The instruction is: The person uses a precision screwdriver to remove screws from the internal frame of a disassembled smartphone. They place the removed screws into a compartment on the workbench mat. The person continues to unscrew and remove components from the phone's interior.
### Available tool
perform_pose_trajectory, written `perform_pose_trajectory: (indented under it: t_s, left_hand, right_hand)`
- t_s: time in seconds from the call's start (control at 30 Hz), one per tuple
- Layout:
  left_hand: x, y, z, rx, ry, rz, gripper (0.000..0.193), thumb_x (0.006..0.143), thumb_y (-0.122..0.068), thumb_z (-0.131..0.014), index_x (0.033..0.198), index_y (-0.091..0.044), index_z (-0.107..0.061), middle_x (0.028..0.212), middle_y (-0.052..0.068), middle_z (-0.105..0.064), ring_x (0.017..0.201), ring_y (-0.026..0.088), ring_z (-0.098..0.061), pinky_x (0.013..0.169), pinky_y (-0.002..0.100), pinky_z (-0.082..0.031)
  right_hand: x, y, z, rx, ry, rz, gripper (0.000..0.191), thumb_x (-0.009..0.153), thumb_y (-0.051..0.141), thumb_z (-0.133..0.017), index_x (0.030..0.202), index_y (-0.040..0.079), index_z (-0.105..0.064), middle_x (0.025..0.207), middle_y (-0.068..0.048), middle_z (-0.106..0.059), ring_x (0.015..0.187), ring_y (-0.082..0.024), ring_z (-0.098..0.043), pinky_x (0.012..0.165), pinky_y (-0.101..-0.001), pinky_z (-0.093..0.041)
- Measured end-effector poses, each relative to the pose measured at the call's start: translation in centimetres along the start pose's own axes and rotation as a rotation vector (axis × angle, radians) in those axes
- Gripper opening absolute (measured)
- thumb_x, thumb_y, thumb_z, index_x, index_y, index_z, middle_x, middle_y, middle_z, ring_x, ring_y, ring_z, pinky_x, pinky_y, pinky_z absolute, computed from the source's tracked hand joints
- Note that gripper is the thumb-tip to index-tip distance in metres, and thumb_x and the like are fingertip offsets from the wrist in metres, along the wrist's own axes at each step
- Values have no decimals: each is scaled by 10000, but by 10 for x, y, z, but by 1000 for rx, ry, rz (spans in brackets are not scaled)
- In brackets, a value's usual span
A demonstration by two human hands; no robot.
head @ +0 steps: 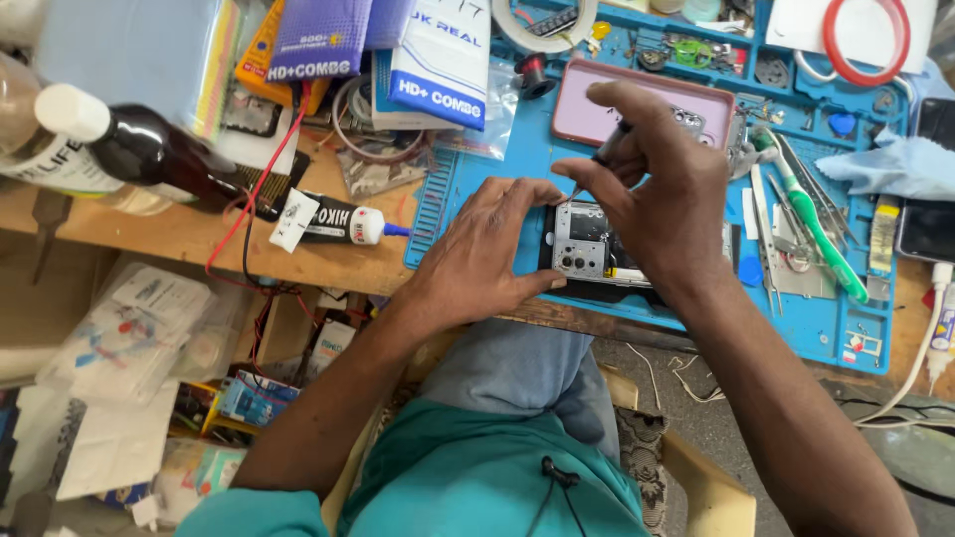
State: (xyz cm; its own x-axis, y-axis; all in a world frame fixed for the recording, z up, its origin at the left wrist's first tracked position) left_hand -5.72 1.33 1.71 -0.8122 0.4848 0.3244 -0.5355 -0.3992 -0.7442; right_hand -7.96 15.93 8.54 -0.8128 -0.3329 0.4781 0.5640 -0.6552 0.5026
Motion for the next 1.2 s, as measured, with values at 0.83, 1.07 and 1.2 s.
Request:
perform_pose_trajectory:
  t_s: [0.83,1.07,1.2]
  left_hand:
    - [1,-7,1,50,-3,-22,734,735,-268,-898,1310,-50,-497,1282,157,-615,1250,370,-541,1056,470,-440]
    - [2,-6,-4,108,9,-3,754,721,-280,-881,1340,-54,-515,1276,166,-620,1245,371,-544,1067,477,-433]
    - [-4,-17,-2,130,-53,-233,667,853,-257,-822,1418,-32,-548,1436,169,-589,1346,372,-534,1172,480,-409]
  right_hand:
    - [-13,4,0,156,39,101,599,970,-72,-725,1496,114,-507,1076,-127,-755,1024,-212,-783,828,-315,-655]
    - [-44,-20,24,361,-266,-89,385,1077,-24,-730,1397,41,-526,1077,-121,-764,1021,-207,-776,896,-310,-656]
    - [-128,-68,85,662,-796,-180,235,1095,24,-708,1273,-31,-565,1041,-136,-742,927,-232,-768,797,-325,-683]
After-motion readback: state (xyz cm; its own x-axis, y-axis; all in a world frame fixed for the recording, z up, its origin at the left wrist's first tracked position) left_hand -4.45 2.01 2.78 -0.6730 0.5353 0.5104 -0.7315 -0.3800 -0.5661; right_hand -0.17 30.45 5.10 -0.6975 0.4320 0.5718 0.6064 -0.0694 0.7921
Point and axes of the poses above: each hand's wrist, its own x-axis towards the middle knuckle, its own z-axis out of the back of the hand, y = z × x, the point moved 7 cm from there along x, towards the middle knuckle
